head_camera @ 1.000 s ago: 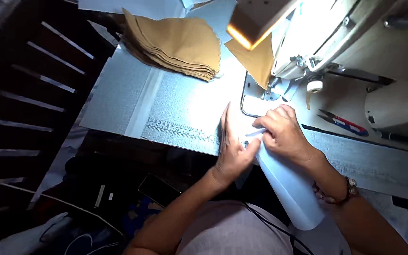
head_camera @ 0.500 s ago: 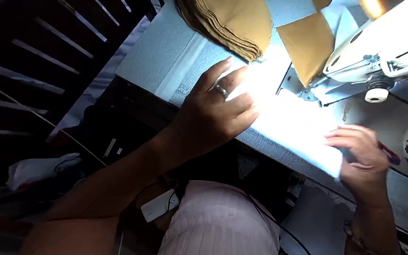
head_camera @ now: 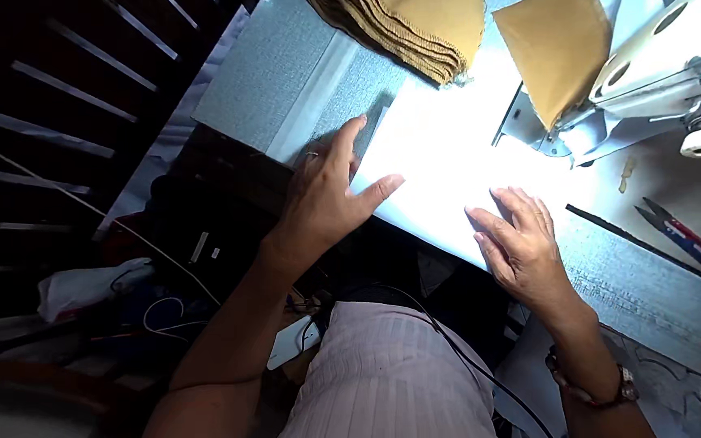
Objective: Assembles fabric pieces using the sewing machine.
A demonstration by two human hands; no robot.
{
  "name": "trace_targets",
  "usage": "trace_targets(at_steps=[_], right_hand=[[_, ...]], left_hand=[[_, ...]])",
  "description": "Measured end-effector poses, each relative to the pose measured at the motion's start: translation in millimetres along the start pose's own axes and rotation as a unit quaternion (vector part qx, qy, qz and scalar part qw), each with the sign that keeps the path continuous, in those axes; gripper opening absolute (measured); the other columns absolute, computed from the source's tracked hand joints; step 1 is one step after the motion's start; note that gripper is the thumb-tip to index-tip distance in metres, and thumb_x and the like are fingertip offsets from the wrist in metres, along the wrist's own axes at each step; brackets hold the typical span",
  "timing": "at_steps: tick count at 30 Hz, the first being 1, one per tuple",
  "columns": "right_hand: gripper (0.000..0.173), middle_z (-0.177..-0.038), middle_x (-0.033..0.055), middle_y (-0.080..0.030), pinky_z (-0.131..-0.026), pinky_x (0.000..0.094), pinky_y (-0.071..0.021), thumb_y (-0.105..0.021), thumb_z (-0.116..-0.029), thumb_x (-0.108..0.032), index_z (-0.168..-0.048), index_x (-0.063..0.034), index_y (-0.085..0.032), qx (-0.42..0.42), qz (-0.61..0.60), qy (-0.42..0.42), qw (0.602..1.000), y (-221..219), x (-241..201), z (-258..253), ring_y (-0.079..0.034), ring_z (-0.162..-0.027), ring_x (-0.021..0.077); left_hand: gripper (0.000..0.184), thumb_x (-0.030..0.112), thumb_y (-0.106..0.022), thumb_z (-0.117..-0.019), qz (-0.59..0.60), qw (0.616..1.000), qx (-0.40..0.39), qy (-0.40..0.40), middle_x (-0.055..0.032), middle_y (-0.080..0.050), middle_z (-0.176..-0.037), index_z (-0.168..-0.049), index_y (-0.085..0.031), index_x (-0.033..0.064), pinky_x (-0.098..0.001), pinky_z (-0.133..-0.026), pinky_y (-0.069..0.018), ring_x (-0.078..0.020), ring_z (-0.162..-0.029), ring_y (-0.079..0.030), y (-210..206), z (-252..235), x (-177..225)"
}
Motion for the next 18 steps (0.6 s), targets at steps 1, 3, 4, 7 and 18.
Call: trace_targets(at_steps=[1,3,4,7,18], right_hand=[[0.035,-0.142,0.0241,-0.059,-0.115,0.0694,-0.0290,-0.051,-0.1030,-0.026,-0.129,-0.0157,-0.072,0.002,0.004,0.001,1.000,0,0,1,-0.046,-0.140,0.0472],[0.035,-0.142,0.0242,-0.058,-0.115,0.0690,-0.0285,-0.051,-0.1033,-0.026,-0.130,-0.0167,-0.072,0.002,0.003,-0.002,1.000,0,0,1,-0.046,-0.140,0.0473],[0.035,-0.143,0.0243,-0.058,-0.115,0.0689,-0.0284,-0.051,-0.1032,-0.026,-0.130,-0.0166,-0.072,0.003,0.000,-0.005,1.000,1,1,0,-0.046,-0.141,0.0473],[0.036,-0.143,0.0250,-0.058,-0.117,0.0665,-0.0288,-0.051,-0.1036,-0.026,-0.129,-0.0113,-0.071,0.014,-0.004,-0.029,0.999,2,5,-1,-0.045,-0.141,0.0465],[0.025,-0.124,0.0280,-0.062,-0.109,0.0428,-0.0454,-0.057,-0.1003,-0.015,-0.110,0.0056,-0.066,0.234,0.009,-0.016,0.972,34,3,-15,-0.058,-0.127,0.0355]], left_hand=[[0.079,0.046,-0.067,-0.0938,0.058,0.998,-0.011,0.001,-0.0127,-0.068,-0.096,-0.152,-0.041,-0.0006,-0.0380,-0.078,-0.0537,-0.0195,-0.083,-0.065,-2,-4,-2],[0.076,0.014,-0.070,-0.0907,0.207,0.977,-0.011,-0.045,-0.0058,-0.067,-0.096,-0.153,-0.031,-0.0057,-0.0213,-0.078,-0.0561,-0.0052,-0.082,-0.066,-5,-11,2],[0.079,0.003,-0.068,-0.0881,0.261,0.962,-0.007,-0.077,-0.0047,-0.067,-0.094,-0.154,-0.025,-0.0083,-0.0201,-0.078,-0.0559,-0.0044,-0.081,-0.065,-4,-11,7],[0.077,-0.001,-0.067,-0.0847,0.238,0.958,-0.037,-0.156,-0.0040,-0.069,-0.091,-0.151,-0.030,-0.0133,-0.0197,-0.080,-0.0548,-0.0041,-0.082,-0.065,1,5,22],[0.024,0.010,-0.058,-0.0881,0.106,0.964,-0.119,-0.215,-0.0148,-0.065,-0.138,-0.083,-0.081,0.0124,-0.0536,-0.118,-0.0322,-0.0346,-0.144,-0.046,-39,38,27]])
Point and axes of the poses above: each hand's wrist, its own z-axis away from the middle knuckle, its own y-axis out of the back of the hand, x = y × z, the point moved 6 cm from there along -z, towards the middle knuckle
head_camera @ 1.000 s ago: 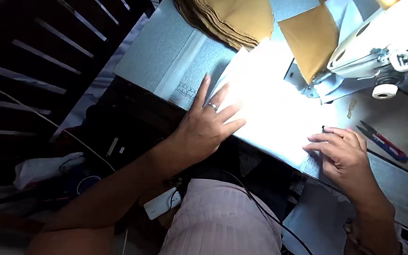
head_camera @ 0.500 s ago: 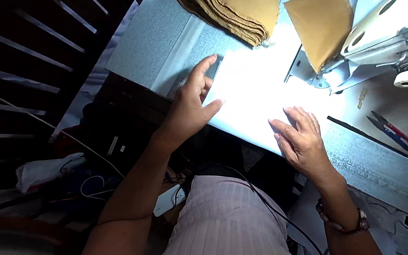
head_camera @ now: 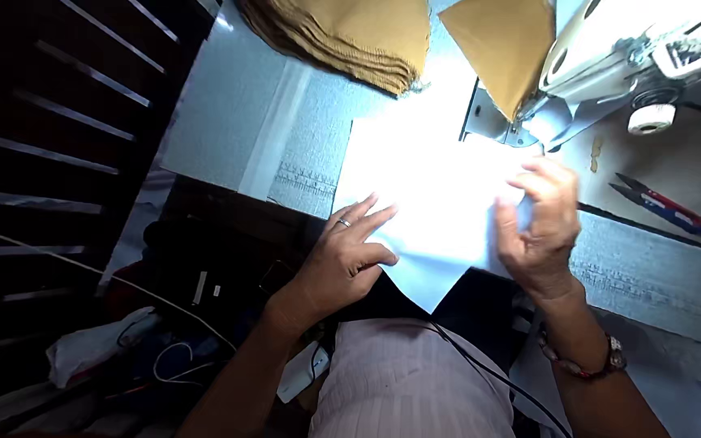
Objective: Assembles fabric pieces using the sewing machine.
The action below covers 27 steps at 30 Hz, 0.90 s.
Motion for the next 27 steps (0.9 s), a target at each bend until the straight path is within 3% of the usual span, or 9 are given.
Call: trace_targets(at_steps=[3,6,7,8,10,13,16,20,27], right_hand=[[0.053,-0.142,0.0245,-0.058,-0.116,0.0669,-0.0300,-0.053,-0.1005,-0.047,-0.135,-0.0089,-0.066,-0.156,0.039,0.000,0.987,-31,8,3,-0.050,-0.139,0.0430],[0.056,-0.145,0.0223,-0.058,-0.115,0.0683,-0.0302,-0.044,-0.1019,-0.052,-0.137,-0.0144,-0.067,-0.187,0.076,-0.007,0.979,-40,11,6,-0.050,-0.140,0.0425],[0.056,-0.144,0.0223,-0.058,-0.115,0.0682,-0.0300,-0.044,-0.1022,-0.052,-0.137,-0.0143,-0.067,-0.183,0.080,-0.009,0.980,-40,11,7,-0.050,-0.140,0.0426],[0.056,-0.144,0.0220,-0.059,-0.116,0.0679,-0.0296,-0.044,-0.1023,-0.052,-0.137,-0.0147,-0.067,-0.178,0.082,-0.012,0.980,-40,11,7,-0.050,-0.140,0.0423],[0.056,-0.145,0.0210,-0.058,-0.116,0.0675,-0.0291,-0.043,-0.1022,-0.053,-0.137,-0.0158,-0.067,-0.172,0.086,-0.016,0.981,-41,11,8,-0.049,-0.141,0.0414],[0.056,-0.145,0.0208,-0.058,-0.115,0.0673,-0.0303,-0.044,-0.1018,-0.053,-0.137,-0.0164,-0.067,-0.170,0.090,-0.015,0.981,-41,11,7,-0.050,-0.140,0.0413],[0.055,-0.145,0.0204,-0.058,-0.115,0.0672,-0.0303,-0.044,-0.1017,-0.053,-0.136,-0.0166,-0.068,-0.167,0.092,-0.017,0.982,-41,12,8,-0.049,-0.141,0.0417],[0.056,-0.145,0.0191,-0.059,-0.115,0.0670,-0.0305,-0.044,-0.1016,-0.054,-0.136,-0.0180,-0.068,-0.170,0.095,-0.021,0.981,-42,13,8,-0.048,-0.142,0.0410],[0.056,-0.146,0.0187,-0.058,-0.116,0.0663,-0.0299,-0.044,-0.1012,-0.055,-0.136,-0.0185,-0.068,-0.172,0.096,-0.027,0.980,-44,14,9,-0.048,-0.142,0.0407]], left_hand=[[0.026,0.012,-0.057,-0.0896,-0.001,0.997,-0.072,0.015,-0.0120,-0.058,-0.148,-0.085,-0.082,0.0173,-0.0594,-0.123,-0.0223,-0.0337,-0.151,-0.036,6,-3,-9],[0.025,0.037,-0.064,-0.0904,0.010,0.983,-0.178,0.051,-0.0109,-0.046,-0.158,-0.089,-0.083,0.0228,-0.0723,-0.119,-0.0087,-0.0405,-0.155,-0.021,30,-11,-24],[0.030,0.047,-0.065,-0.0898,0.040,0.978,-0.199,0.051,-0.0096,-0.045,-0.159,-0.091,-0.083,0.0233,-0.0698,-0.120,-0.0090,-0.0380,-0.156,-0.021,43,-18,-27],[0.035,0.052,-0.064,-0.0905,0.071,0.977,-0.200,0.034,-0.0092,-0.049,-0.156,-0.091,-0.082,0.0217,-0.0616,-0.123,-0.0171,-0.0336,-0.154,-0.027,57,-31,-26],[0.033,0.039,-0.064,-0.0949,0.114,0.983,-0.144,-0.022,-0.0114,-0.061,-0.144,-0.086,-0.077,0.0098,-0.0384,-0.121,-0.0363,-0.0205,-0.144,-0.046,84,-73,-19],[0.023,0.020,-0.067,-0.0947,-0.034,0.999,-0.010,-0.013,-0.0119,-0.070,-0.118,-0.097,-0.073,-0.0018,-0.0248,-0.099,-0.0521,-0.0085,-0.113,-0.065,109,-148,-16],[0.029,0.022,-0.065,-0.0985,-0.156,0.978,0.052,0.127,-0.0237,-0.067,-0.118,-0.110,-0.074,-0.0031,-0.0448,-0.104,-0.0427,-0.0296,-0.117,-0.061,107,-208,-36],[0.059,0.048,-0.069,-0.0940,-0.180,0.957,0.059,0.222,-0.0300,-0.059,-0.128,-0.117,-0.066,-0.0065,-0.0588,-0.108,-0.0414,-0.0430,-0.126,-0.055,86,-238,-101],[0.041,0.038,-0.065,-0.0990,-0.142,0.952,0.102,0.252,-0.0204,-0.068,-0.110,-0.102,-0.070,-0.0028,-0.0534,-0.101,-0.0430,-0.0318,-0.111,-0.062,79,-234,-112]])
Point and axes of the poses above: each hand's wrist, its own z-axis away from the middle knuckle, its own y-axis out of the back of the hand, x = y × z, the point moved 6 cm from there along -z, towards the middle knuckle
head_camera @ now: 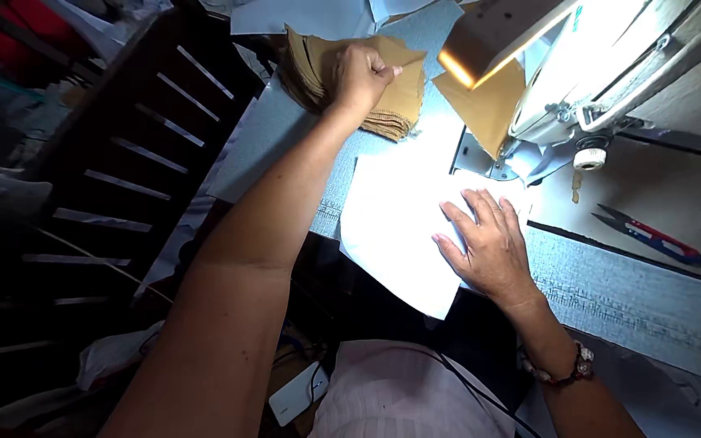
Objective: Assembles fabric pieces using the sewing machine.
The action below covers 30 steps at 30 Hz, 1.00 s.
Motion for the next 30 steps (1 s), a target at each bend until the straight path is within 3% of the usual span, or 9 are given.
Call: trace_targets(at_steps=[4,7,10,13,16,19,24,27,30], right_hand=[[0.056,-0.145,0.0203,-0.059,-0.115,0.0670,-0.0303,-0.044,-0.1009,-0.054,-0.136,-0.0170,-0.068,-0.001,-0.001,0.004,1.000,2,-2,0,-0.049,-0.141,0.0421],[0.055,-0.145,0.0210,-0.058,-0.116,0.0665,-0.0297,-0.045,-0.1014,-0.052,-0.137,-0.0164,-0.067,-0.012,-0.004,0.003,1.000,3,-2,0,-0.048,-0.141,0.0426],[0.055,-0.148,0.0210,-0.055,-0.118,0.0649,-0.0282,-0.045,-0.1021,-0.051,-0.139,-0.0161,-0.065,-0.021,-0.006,0.004,1.000,4,-3,0,-0.046,-0.143,0.0418],[0.053,-0.146,0.0221,-0.057,-0.117,0.0644,-0.0288,-0.046,-0.1025,-0.050,-0.138,-0.0147,-0.066,-0.019,-0.003,0.014,1.000,7,-6,0,-0.047,-0.142,0.0424],[0.040,-0.117,0.0228,-0.071,-0.104,0.0626,-0.0418,-0.062,-0.0949,-0.042,-0.108,-0.0075,-0.076,0.051,-0.007,0.021,0.998,10,-7,7,-0.062,-0.119,0.0431],[0.056,-0.141,0.0224,-0.061,-0.118,0.0600,-0.0295,-0.064,-0.0899,-0.037,-0.130,0.0021,-0.064,0.021,-0.034,0.005,0.999,11,-4,10,-0.049,-0.141,0.0384],[0.061,-0.150,0.0198,-0.055,-0.122,0.0592,-0.0226,-0.059,-0.0931,-0.038,-0.139,0.0021,-0.058,0.008,-0.025,0.010,1.000,10,-4,8,-0.042,-0.147,0.0351],[0.058,-0.145,0.0212,-0.058,-0.120,0.0610,-0.0250,-0.062,-0.0911,-0.037,-0.134,0.0018,-0.062,0.025,-0.026,0.021,0.999,13,-6,8,-0.046,-0.144,0.0373],[0.044,-0.128,0.0232,-0.068,-0.120,0.0625,-0.0253,-0.069,-0.0860,-0.030,-0.115,0.0031,-0.070,0.067,-0.013,0.024,0.997,19,-7,12,-0.055,-0.135,0.0411]], left_hand=[[0.032,0.025,-0.057,-0.1044,0.176,0.980,0.095,0.010,-0.0146,-0.067,-0.108,-0.105,-0.069,-0.0044,-0.0344,-0.099,-0.0454,-0.0159,-0.106,-0.061,21,14,2],[0.025,0.015,-0.043,-0.1103,0.456,0.874,0.164,0.049,-0.0121,-0.064,-0.106,-0.115,-0.058,-0.0040,-0.0327,-0.091,-0.0568,-0.0151,-0.102,-0.066,33,44,17],[0.034,0.021,-0.026,-0.1137,0.656,0.745,0.076,0.100,-0.0118,-0.063,-0.119,-0.132,-0.048,0.0038,-0.0386,-0.099,-0.0551,-0.0199,-0.113,-0.065,30,100,52],[0.038,0.027,-0.019,-0.1135,0.743,0.659,-0.020,0.116,-0.0009,-0.067,-0.098,-0.111,-0.055,0.0142,-0.0293,-0.088,-0.0586,-0.0097,-0.097,-0.068,14,162,75],[0.039,0.025,-0.018,-0.1129,0.764,0.625,-0.043,0.156,0.0034,-0.069,-0.095,-0.107,-0.057,0.0182,-0.0262,-0.086,-0.0585,-0.0063,-0.096,-0.069,-15,207,57],[0.044,0.032,-0.017,-0.1123,0.698,0.666,-0.062,0.254,0.0022,-0.071,-0.096,-0.109,-0.058,0.0171,-0.0300,-0.084,-0.0591,-0.0087,-0.096,-0.070,-30,215,29],[0.054,0.041,-0.012,-0.1117,0.509,0.835,-0.145,0.148,-0.0062,-0.067,-0.127,-0.158,-0.025,0.0152,-0.0380,-0.093,-0.0575,-0.0158,-0.110,-0.069,-12,181,-3],[0.043,0.011,-0.059,-0.0995,0.290,0.947,-0.136,-0.037,-0.0085,-0.069,-0.120,-0.140,-0.054,-0.0021,-0.0274,-0.093,-0.0550,-0.0088,-0.104,-0.067,-4,174,-3],[0.030,0.006,-0.068,-0.0921,0.140,0.979,-0.109,-0.104,-0.0164,-0.068,-0.118,-0.122,-0.072,0.0028,-0.0379,-0.098,-0.0509,-0.0216,-0.109,-0.065,-4,187,-1]])
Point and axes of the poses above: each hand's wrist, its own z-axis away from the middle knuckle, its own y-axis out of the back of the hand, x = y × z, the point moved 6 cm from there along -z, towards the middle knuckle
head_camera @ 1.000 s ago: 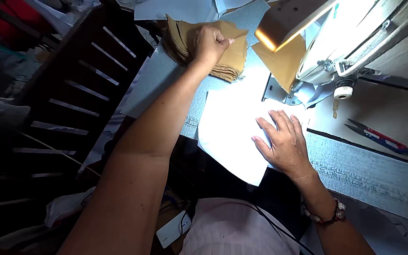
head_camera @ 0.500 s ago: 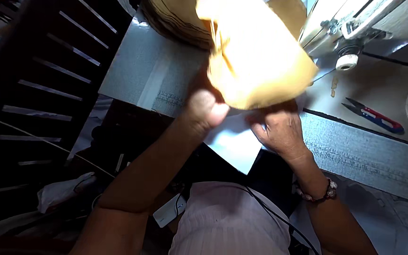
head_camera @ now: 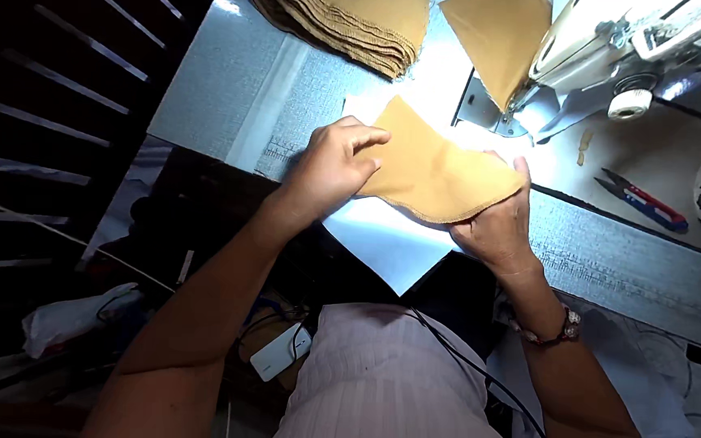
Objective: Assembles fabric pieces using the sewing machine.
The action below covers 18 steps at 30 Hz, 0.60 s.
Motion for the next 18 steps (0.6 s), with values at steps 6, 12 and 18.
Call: trace_targets(at_steps=[6,12,18], right_hand=[[0.018,-0.102,0.0144,-0.073,-0.114,0.0651,-0.0297,-0.059,-0.0956,-0.010,-0.100,0.0004,-0.073,0.074,-0.028,-0.040,0.996,16,7,5,-0.069,-0.108,0.0309],[0.032,-0.105,0.0118,-0.075,-0.114,0.0682,-0.0227,-0.053,-0.0945,-0.004,-0.118,-0.0032,-0.074,0.074,-0.062,-0.081,0.992,15,14,-2,-0.068,-0.108,0.0311],[0.032,-0.114,0.0133,-0.072,-0.114,0.0695,-0.0218,-0.052,-0.0949,-0.004,-0.119,-0.0014,-0.073,0.035,-0.043,-0.058,0.997,15,8,2,-0.063,-0.117,0.0341]], left_hand=[[0.038,0.006,-0.069,-0.0916,-0.021,0.995,0.091,0.028,-0.0185,-0.065,-0.119,-0.129,-0.069,0.0013,-0.0288,-0.096,-0.0492,-0.0190,-0.107,-0.063,3,27,-10],[0.040,0.010,-0.071,-0.0905,-0.019,0.992,0.121,0.021,-0.0152,-0.064,-0.113,-0.129,-0.069,0.0019,-0.0218,-0.093,-0.0473,-0.0143,-0.103,-0.061,2,32,-16],[0.034,0.014,-0.067,-0.0965,-0.021,0.992,0.119,0.022,-0.0153,-0.065,-0.118,-0.129,-0.069,0.0029,-0.0253,-0.095,-0.0485,-0.0161,-0.107,-0.062,3,37,-13]])
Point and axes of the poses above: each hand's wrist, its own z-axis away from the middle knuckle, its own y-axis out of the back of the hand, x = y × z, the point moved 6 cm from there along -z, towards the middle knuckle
